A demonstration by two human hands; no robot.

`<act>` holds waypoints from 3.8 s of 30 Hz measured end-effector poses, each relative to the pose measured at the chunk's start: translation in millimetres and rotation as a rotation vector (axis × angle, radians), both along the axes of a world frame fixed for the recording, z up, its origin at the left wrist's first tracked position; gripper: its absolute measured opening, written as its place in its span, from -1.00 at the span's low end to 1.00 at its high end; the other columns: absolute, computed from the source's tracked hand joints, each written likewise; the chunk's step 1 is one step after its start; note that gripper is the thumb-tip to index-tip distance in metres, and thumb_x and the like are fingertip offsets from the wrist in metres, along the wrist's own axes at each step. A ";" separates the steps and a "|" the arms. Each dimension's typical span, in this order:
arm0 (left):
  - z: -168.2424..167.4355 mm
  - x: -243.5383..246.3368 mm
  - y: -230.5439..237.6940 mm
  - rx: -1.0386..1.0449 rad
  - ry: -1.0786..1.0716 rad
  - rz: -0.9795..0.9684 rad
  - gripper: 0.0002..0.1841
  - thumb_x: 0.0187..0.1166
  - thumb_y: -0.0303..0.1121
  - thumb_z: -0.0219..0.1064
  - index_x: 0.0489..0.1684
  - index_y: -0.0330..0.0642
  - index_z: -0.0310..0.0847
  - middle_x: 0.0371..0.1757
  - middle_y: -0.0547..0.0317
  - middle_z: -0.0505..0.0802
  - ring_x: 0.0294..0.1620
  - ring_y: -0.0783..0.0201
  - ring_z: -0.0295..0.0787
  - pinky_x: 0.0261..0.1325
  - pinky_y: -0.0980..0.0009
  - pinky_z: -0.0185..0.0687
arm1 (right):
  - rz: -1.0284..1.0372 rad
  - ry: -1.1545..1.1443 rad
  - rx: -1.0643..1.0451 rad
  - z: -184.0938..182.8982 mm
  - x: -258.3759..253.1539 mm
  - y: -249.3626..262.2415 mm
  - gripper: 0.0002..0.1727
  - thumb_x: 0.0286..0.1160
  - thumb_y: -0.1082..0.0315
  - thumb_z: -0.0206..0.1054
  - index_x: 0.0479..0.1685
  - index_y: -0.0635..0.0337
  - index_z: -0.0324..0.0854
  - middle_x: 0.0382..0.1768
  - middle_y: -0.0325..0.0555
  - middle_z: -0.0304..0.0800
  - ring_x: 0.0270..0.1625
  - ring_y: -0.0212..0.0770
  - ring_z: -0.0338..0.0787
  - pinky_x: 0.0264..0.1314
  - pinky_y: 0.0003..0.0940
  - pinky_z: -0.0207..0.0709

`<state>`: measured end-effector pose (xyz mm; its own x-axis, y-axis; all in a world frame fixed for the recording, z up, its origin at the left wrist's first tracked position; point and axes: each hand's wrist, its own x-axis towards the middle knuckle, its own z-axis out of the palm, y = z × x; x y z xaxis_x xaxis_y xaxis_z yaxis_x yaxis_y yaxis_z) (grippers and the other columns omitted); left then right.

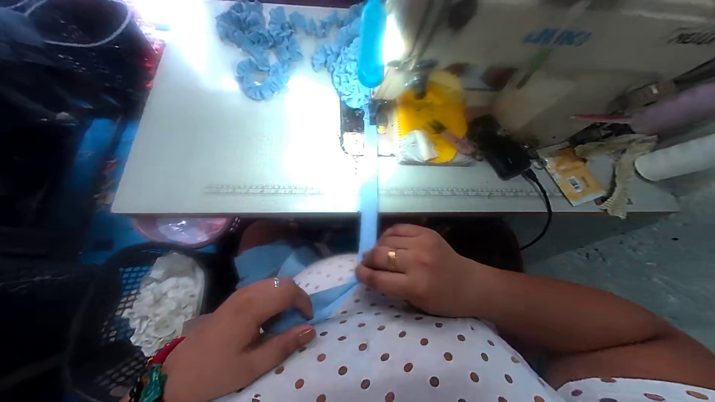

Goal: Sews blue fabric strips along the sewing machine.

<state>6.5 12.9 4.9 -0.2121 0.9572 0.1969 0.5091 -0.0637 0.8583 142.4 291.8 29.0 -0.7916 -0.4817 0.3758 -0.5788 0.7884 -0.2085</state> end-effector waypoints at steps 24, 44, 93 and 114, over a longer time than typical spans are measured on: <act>-25.8 -23.8 25.6 -0.035 -0.070 0.128 -0.77 0.64 -0.11 0.32 -0.06 -0.04 0.76 -0.14 0.41 0.84 -0.08 0.71 0.70 0.03 0.72 0.63 | -0.341 0.156 0.037 -78.0 -98.0 117.2 -0.76 0.54 0.54 0.25 -0.13 0.18 0.88 -0.17 0.11 0.93 -0.13 0.10 0.93 -0.19 -0.01 0.76; 5.2 0.3 -20.4 0.076 0.815 0.596 -0.79 0.65 -0.31 0.25 -0.24 -0.25 0.72 -0.21 -0.12 0.84 -0.20 0.06 0.77 -0.20 0.31 0.62 | -0.106 -0.024 -0.276 -29.6 -89.4 -5.7 -0.73 0.50 0.22 0.43 0.08 0.11 0.82 0.34 0.05 0.78 0.62 0.11 0.58 0.75 0.25 0.25; -40.5 -21.3 18.0 -0.070 0.025 0.199 -0.71 0.80 -0.22 0.08 0.06 -0.02 0.77 -0.02 0.34 0.84 0.05 0.63 0.69 0.20 0.66 0.57 | -0.291 0.125 -0.044 -77.7 -86.9 113.8 -0.76 0.58 0.50 0.25 -0.15 0.20 0.88 -0.07 0.11 0.96 -0.01 0.06 0.96 -0.05 -0.06 0.81; -14.9 -13.4 -6.5 -0.107 -0.185 0.489 -0.82 0.66 -0.23 0.32 0.04 -0.06 0.66 -0.14 0.43 0.82 -0.17 0.63 0.75 -0.04 0.62 0.72 | -0.173 -0.038 -0.233 -57.2 -78.2 9.2 -0.64 0.47 0.29 0.43 0.25 0.07 0.77 0.43 0.15 0.70 0.64 0.22 0.53 0.73 0.31 0.26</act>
<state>-6.9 6.5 -9.9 -0.6604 0.7506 0.0202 0.2969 0.2363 0.9252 64.3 301.1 -28.2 -0.8700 -0.2426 0.4293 -0.4285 0.8027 -0.4148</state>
